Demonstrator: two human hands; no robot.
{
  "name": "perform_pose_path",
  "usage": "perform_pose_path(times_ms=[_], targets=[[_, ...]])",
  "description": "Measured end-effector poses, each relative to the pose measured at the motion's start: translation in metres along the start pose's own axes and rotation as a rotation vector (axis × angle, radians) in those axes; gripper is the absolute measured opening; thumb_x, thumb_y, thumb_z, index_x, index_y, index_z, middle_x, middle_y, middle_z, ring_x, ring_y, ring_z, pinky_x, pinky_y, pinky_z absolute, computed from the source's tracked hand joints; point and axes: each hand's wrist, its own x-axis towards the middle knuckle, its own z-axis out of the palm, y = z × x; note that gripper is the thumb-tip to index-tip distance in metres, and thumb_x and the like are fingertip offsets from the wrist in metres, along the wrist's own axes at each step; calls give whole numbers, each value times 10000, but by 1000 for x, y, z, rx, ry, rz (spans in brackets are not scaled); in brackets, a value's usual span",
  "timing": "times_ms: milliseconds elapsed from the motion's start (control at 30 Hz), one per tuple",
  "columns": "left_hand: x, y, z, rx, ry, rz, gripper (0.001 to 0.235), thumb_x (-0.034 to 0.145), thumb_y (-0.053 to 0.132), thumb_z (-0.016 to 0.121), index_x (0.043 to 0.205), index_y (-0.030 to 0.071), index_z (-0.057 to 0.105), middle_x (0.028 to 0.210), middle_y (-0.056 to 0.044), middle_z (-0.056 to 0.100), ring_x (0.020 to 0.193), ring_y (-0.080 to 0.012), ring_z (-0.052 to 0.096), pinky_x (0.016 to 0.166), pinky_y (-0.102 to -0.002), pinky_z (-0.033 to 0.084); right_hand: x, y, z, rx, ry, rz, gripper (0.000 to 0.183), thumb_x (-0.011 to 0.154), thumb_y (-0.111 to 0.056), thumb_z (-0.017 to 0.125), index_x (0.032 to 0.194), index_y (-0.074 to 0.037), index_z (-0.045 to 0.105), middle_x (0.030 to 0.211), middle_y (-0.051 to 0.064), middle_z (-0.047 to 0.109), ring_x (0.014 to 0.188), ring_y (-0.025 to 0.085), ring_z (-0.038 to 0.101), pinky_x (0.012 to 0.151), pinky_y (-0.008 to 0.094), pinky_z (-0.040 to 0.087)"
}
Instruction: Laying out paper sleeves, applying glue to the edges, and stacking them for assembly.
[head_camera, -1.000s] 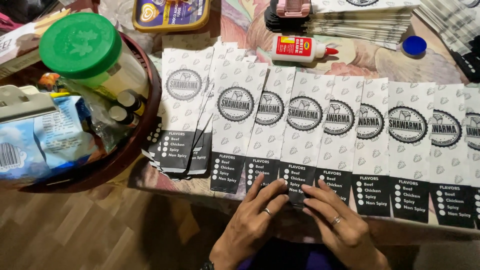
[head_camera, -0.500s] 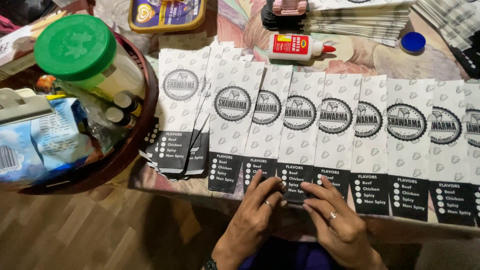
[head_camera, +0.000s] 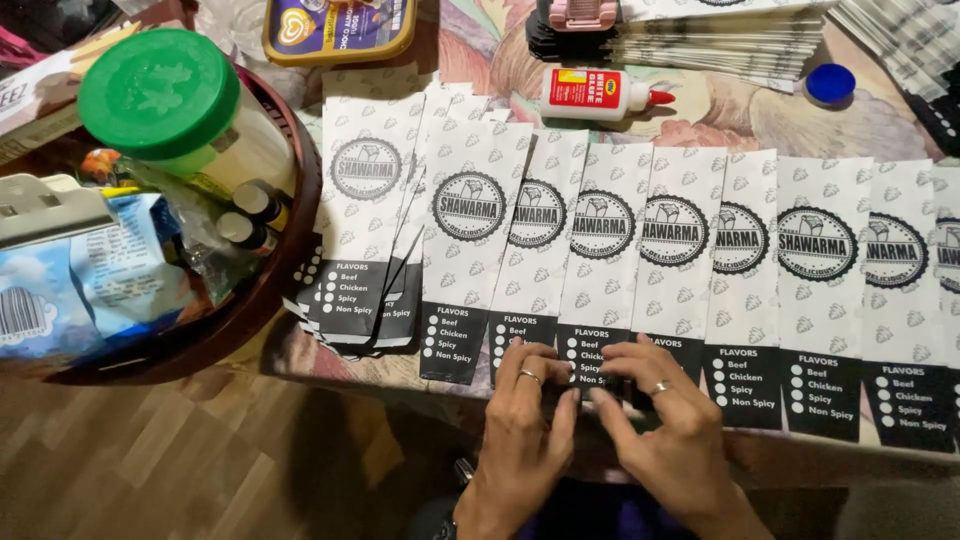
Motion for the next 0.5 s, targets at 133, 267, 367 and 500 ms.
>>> perform_pose_path(times_ms=[133,267,367,500], targets=[[2,4,-5,-44,-10,-67,123,881,-84,506,967,-11,554,1049,-177,597,1014,-299,627,950,-409,489,-3,11,-3,26,-78,25,194,827,-27,762,1016,-31,716,1136,120,736,1130,273,711,1168,421,494],[-1,3,-1,-47,-11,-109,177,883,-77,514,1024,-4,592,1100,-178,602,1015,-298,655,977,-401,491,0,7,-11,62,-107,67,146,849,-13,724,986,-63,728,1125,83,758,1099,221,728,1148,385,497],[-5,1,13,29,69,-32,159,925,-82,523,1054,-32,602,1068,-197,591,1038,-337,628,1199,-563,341,2,5,-9,72,-96,61,167,836,28,718,987,-44,719,1107,98,755,1065,213,730,1149,396,502],[-8,3,22,174,98,32,239,972,72,670,1126,-61,545,1086,-185,552,1051,-341,587,1197,-589,343,0,5,-9,60,-88,28,180,855,21,713,1020,-52,708,1124,92,746,1092,219,719,1160,394,496]])
